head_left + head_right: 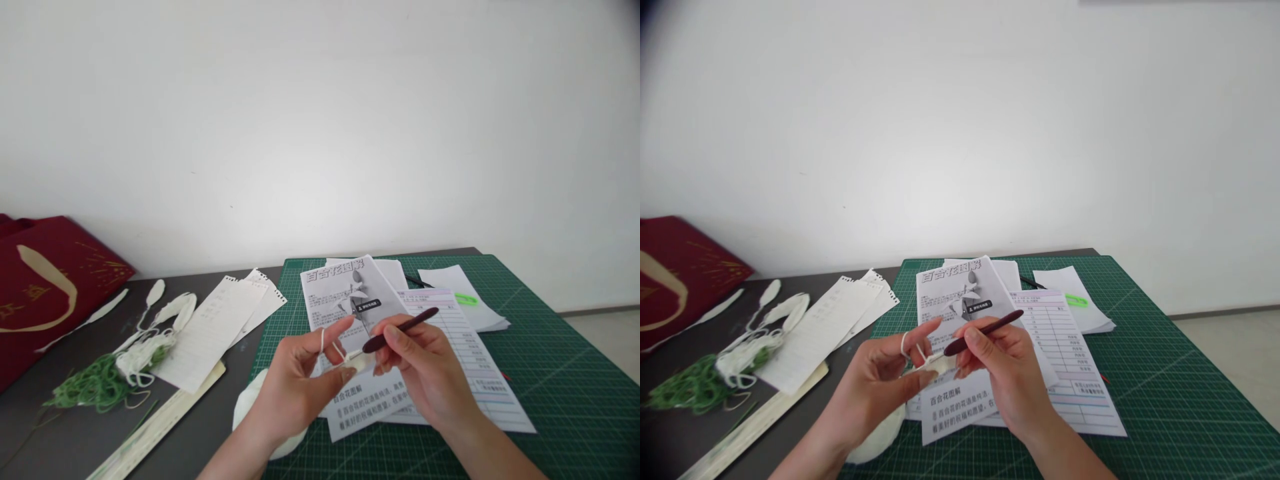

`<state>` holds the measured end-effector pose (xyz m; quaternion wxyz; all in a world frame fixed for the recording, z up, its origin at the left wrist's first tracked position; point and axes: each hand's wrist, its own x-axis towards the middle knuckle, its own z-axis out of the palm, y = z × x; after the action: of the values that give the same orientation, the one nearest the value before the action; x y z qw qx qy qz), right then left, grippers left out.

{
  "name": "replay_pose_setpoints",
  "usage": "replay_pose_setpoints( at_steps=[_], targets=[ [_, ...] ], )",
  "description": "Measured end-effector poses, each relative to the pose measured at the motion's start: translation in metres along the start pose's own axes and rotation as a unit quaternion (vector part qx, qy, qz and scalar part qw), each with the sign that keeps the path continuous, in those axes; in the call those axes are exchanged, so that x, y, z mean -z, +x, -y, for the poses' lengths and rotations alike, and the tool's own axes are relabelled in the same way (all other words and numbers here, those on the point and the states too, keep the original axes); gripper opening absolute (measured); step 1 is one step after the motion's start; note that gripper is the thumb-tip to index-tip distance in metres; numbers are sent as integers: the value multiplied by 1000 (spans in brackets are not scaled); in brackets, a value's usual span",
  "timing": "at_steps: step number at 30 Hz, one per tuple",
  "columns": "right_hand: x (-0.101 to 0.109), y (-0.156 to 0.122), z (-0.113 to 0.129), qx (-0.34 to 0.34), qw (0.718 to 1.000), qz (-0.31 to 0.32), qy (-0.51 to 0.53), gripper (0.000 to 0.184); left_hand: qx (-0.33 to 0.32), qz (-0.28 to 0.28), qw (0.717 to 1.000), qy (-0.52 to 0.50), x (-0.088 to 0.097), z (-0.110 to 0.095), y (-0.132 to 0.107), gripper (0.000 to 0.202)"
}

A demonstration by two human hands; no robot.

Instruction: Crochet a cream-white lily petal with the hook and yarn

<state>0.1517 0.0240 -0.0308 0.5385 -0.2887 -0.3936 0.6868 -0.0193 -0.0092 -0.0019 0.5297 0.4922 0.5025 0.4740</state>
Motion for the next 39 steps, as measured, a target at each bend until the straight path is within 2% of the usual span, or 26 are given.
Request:
replay_pose_setpoints(
  at_steps=[3,7,11,16,20,23,26,28,32,35,36,37,38,39],
  targets=[
    [-4,0,-3,-15,1000,-15,6,16,-19,-25,999,-12,-3,1,0,6],
    [-6,0,-5,-28,999,-37,-1,17,-85,-45,995,30,-4,4,0,40],
    [-7,0,-5,-46,998,-39,14,15,-120,-68,989,55,-5,7,-1,37],
    [-6,0,-6,-34,999,-25,14,15,-61,-95,993,25,-7,7,-2,48],
    [-4,-2,-10,47,998,-18,-34,12,-10,-83,996,-40,-9,2,0,44],
    [-6,-7,-11,123,986,-12,-108,11,29,-91,991,-91,-10,1,2,40],
    [-10,-12,-10,197,959,-29,-202,15,61,-115,984,-124,-13,5,3,43],
    [-11,-15,-8,282,918,-5,-278,24,76,-126,978,-146,-15,9,3,47],
    [-7,-16,-11,462,781,98,-408,39,62,-133,972,-185,-18,14,2,53],
    [0,-16,-13,530,689,151,-471,40,60,-111,965,-228,-17,13,1,54],
    [1,-16,-12,537,677,161,-477,39,63,-97,962,-246,-15,11,2,54],
    [1,-16,-11,533,683,166,-471,39,68,-82,959,-263,-13,10,2,55],
    [1,-16,-9,516,709,166,-452,39,74,-66,957,-274,-11,9,2,57],
    [-1,-15,-7,487,748,159,-421,38,79,-50,955,-281,-8,7,3,59]
  ],
)
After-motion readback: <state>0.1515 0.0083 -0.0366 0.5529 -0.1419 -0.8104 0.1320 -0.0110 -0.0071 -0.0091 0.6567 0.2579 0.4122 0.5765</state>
